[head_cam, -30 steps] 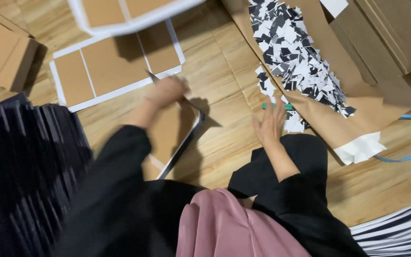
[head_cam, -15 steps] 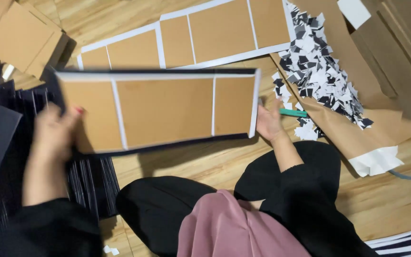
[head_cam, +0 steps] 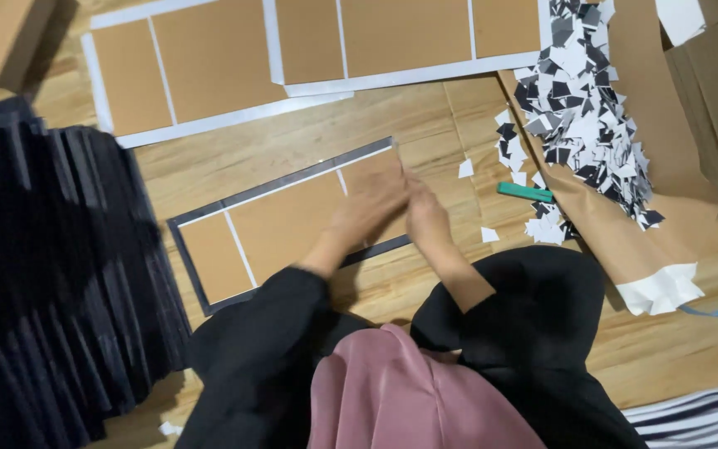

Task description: The person sits on the floor and uses a utility knife to cut along white lines on brown cardboard sheets. They repeatedly position the knife, cut along the lines, and then move the cut pieces aside.

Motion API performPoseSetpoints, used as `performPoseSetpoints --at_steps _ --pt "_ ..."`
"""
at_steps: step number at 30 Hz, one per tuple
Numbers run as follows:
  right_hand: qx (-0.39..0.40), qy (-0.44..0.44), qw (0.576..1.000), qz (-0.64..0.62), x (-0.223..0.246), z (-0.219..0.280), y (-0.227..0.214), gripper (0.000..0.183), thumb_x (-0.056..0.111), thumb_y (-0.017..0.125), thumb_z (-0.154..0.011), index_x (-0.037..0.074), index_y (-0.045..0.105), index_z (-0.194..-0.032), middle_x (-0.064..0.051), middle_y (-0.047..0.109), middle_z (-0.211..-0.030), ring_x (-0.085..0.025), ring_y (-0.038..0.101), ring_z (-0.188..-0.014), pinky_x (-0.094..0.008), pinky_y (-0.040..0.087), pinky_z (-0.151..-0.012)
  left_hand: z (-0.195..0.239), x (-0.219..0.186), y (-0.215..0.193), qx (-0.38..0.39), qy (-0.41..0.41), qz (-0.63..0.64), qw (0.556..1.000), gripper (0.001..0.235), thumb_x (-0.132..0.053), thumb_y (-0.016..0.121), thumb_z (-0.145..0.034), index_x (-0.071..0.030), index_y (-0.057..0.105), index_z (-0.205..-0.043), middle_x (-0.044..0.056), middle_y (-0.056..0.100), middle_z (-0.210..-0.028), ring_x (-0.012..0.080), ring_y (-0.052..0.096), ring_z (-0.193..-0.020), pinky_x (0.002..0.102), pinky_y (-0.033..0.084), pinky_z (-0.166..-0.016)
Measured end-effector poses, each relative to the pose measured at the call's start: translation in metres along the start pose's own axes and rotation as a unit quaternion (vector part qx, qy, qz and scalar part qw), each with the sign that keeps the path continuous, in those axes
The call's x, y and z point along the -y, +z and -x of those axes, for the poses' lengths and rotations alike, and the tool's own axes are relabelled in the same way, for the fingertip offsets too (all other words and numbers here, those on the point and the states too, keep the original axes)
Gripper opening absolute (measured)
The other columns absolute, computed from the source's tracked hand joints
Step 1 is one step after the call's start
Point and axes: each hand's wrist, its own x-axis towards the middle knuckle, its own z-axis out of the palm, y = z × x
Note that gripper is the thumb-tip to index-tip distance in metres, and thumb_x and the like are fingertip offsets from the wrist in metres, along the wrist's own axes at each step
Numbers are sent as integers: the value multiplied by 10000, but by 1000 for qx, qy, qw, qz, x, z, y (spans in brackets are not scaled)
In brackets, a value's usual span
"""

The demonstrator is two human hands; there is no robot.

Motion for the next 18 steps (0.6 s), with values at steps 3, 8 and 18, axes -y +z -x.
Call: performPoseSetpoints --at_steps 3,8,18 --pt "115 -5 993 -39 -53 21 34 535 175 544 -752 96 453 -1273 -110 480 -1178 -304 504 -1062 -391 449 -879 -12 -11 -71 61 22 -72 995 1227 -382 869 -366 -289 181 -1377 -36 375 -1379 206 279 -1288 527 132 -1077" --pt "-59 32 968 240 -124 31 -33 313 94 559 -738 73 537 -1050 -103 500 -940 -277 510 -843 -367 425 -702 12 11 -48 60 47 -48 996 874 -557 488 -649 -270 154 -1403 -33 181 -1469 196 115 -1357 590 75 -1063" --pt "-50 -89 992 -70 -40 -63 -5 370 84 594 -819 -45 527 -1159 -252 570 -947 -420 521 -889 -475 413 -800 35 10 11 -230 25 48 972 597 -485 188 -855 -196 339 -1356 37 396 -1338 260 334 -1268 533 170 -1065"
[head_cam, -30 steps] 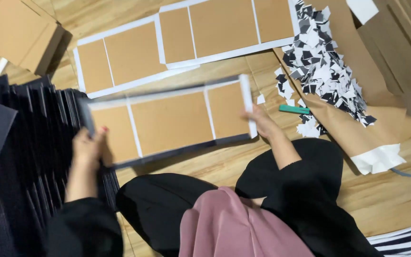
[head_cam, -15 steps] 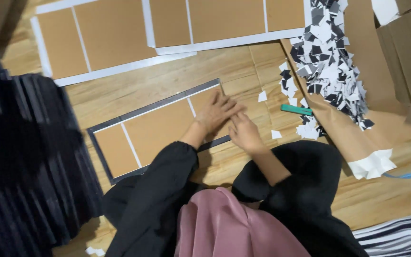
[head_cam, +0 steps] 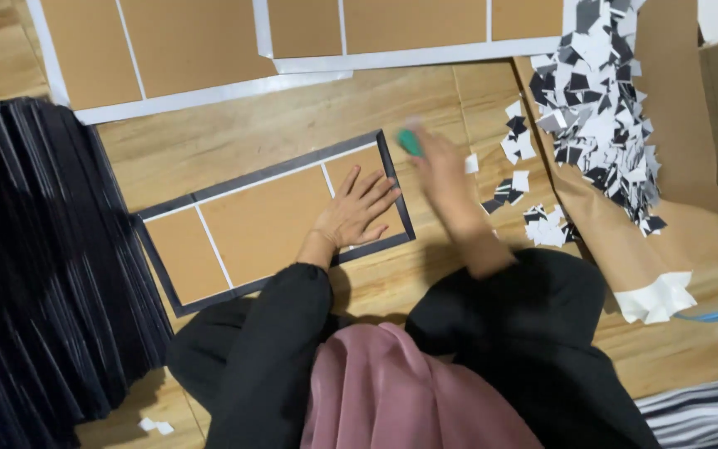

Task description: The person sits on the floor and uses a utility knife to cut along white lines on brown cardboard sheets. They repeatedly position the knife, cut along the lines, and then move the cut pieces aside.

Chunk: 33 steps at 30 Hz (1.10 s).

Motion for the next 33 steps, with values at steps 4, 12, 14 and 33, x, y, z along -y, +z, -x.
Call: performPoseSetpoints --at_steps 4,12,14,33 --pt "11 -15 995 96 -1 -22 43 289 192 606 -793 124 569 -1072 -68 543 -827 -270 556 -817 -371 469 -704 2 5 5 -39 -10 -23 999 535 -481 198 -856 -197 456 -1230 29 477 -1186 233 419 -1174 513 222 -1053" --pt "-141 -142 930 310 31 90 6 152 282 533 -901 221 520 -763 72 369 -688 -93 442 -580 -155 384 -527 0 5 2 0 -88 5 996 539 -505 210 -840 -147 441 -1169 20 298 -1432 238 251 -1322 521 59 -1079" --pt "-54 -149 953 256 9 124 14 70 209 501 -863 170 514 -921 28 402 -728 -137 461 -616 -212 404 -551 -2 3 -2 -5 -92 0 996 551 -494 213 -842 -153 406 -1230 12 304 -1429 232 250 -1322 530 49 -1075" --pt "223 321 920 -8 81 37 -8 455 516 304 -920 157 552 -1048 -65 554 -899 -255 537 -928 -351 404 -835 2 0 -3 -34 -182 -17 983 655 -387 285 -821 -143 186 -1420 83 260 -1427 316 191 -1332 552 70 -1070"
